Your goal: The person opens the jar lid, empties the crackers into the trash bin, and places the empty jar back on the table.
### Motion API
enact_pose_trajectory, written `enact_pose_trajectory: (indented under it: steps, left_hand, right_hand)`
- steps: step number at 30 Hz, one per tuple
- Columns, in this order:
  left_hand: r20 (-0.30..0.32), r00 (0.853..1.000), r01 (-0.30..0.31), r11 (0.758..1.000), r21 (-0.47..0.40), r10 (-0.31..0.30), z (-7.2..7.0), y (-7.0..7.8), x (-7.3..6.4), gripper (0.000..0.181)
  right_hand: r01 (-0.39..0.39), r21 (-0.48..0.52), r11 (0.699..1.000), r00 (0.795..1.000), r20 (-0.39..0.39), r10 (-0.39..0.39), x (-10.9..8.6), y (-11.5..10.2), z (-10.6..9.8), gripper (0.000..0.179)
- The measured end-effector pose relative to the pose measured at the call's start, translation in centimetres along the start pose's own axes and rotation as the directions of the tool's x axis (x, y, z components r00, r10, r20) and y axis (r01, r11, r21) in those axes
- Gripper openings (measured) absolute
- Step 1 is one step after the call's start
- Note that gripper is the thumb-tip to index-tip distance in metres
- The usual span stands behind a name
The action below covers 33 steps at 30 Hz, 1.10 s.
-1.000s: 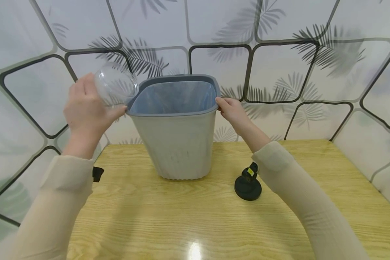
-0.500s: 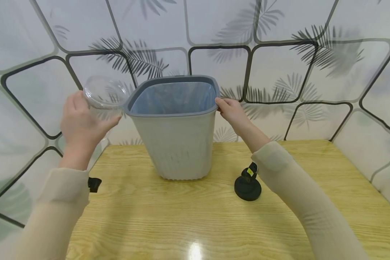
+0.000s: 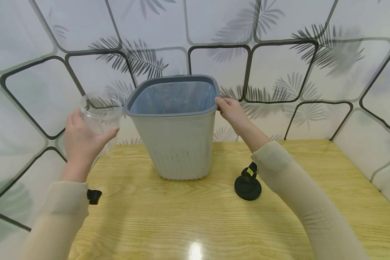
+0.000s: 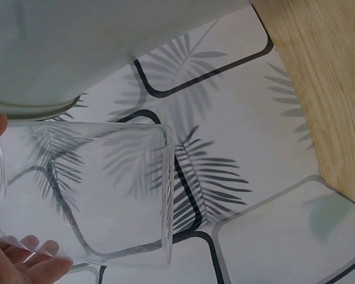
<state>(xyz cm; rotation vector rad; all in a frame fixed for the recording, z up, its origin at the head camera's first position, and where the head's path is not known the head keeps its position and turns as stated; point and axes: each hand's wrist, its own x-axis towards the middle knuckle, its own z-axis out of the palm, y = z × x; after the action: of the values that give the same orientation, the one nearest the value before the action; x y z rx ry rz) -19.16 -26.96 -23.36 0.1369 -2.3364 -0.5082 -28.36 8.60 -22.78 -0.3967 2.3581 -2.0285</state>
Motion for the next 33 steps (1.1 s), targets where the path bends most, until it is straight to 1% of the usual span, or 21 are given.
enact_pose_trajectory:
  steps: [7,12,15,17,20,22,24,26,33]
  left_hand:
    - [-0.009,1.0,-0.001,0.999,-0.047,0.001,0.6,-0.8,-1.0,0.091]
    - [-0.025,1.0,-0.004,0.998,-0.057,0.002,1.0,-1.4,-1.6,0.089]
    - [-0.022,1.0,0.002,0.998,-0.062,-0.003,1.3,-1.7,-2.3,0.091]
    - [-0.032,0.999,-0.001,0.997,-0.079,-0.002,1.5,-1.9,-2.8,0.092]
    - [-0.055,0.998,-0.026,0.995,-0.097,0.021,1.8,-2.1,-3.6,0.089]
    - [-0.087,0.995,-0.059,0.992,-0.109,0.05,2.1,-2.4,-4.0,0.087]
    - [-0.108,0.991,-0.091,0.989,-0.113,0.079,2.4,-2.6,-4.4,0.085]
    - [-0.122,0.988,-0.107,0.988,-0.115,0.093,2.8,-2.8,-4.8,0.084]
    - [-0.119,0.987,-0.123,0.981,-0.149,0.105,3.6,-3.2,-5.9,0.077]
  right_hand:
    - [0.004,0.014,1.0,1.0,0.002,-0.004,0.0,0.0,0.1,0.046]
    - [-0.001,0.009,1.0,1.0,-0.004,0.001,0.0,-0.1,0.1,0.046]
    - [-0.003,0.005,1.0,1.0,-0.005,0.003,0.0,-0.1,0.1,0.046]
    - [0.0,0.002,1.0,1.0,-0.005,0.0,0.1,-0.1,0.1,0.046]
    - [0.004,-0.001,1.0,1.0,-0.007,-0.004,0.1,0.0,0.1,0.046]
    - [0.007,-0.001,1.0,1.0,-0.009,-0.007,0.1,0.1,0.1,0.045]
    - [0.007,0.0,1.0,1.0,-0.013,-0.007,0.2,0.1,0.1,0.045]
    - [0.007,0.001,1.0,1.0,-0.015,-0.007,0.2,0.1,0.1,0.045]
    - [0.001,0.0,1.0,1.0,-0.02,-0.001,0.1,0.0,0.2,0.044]
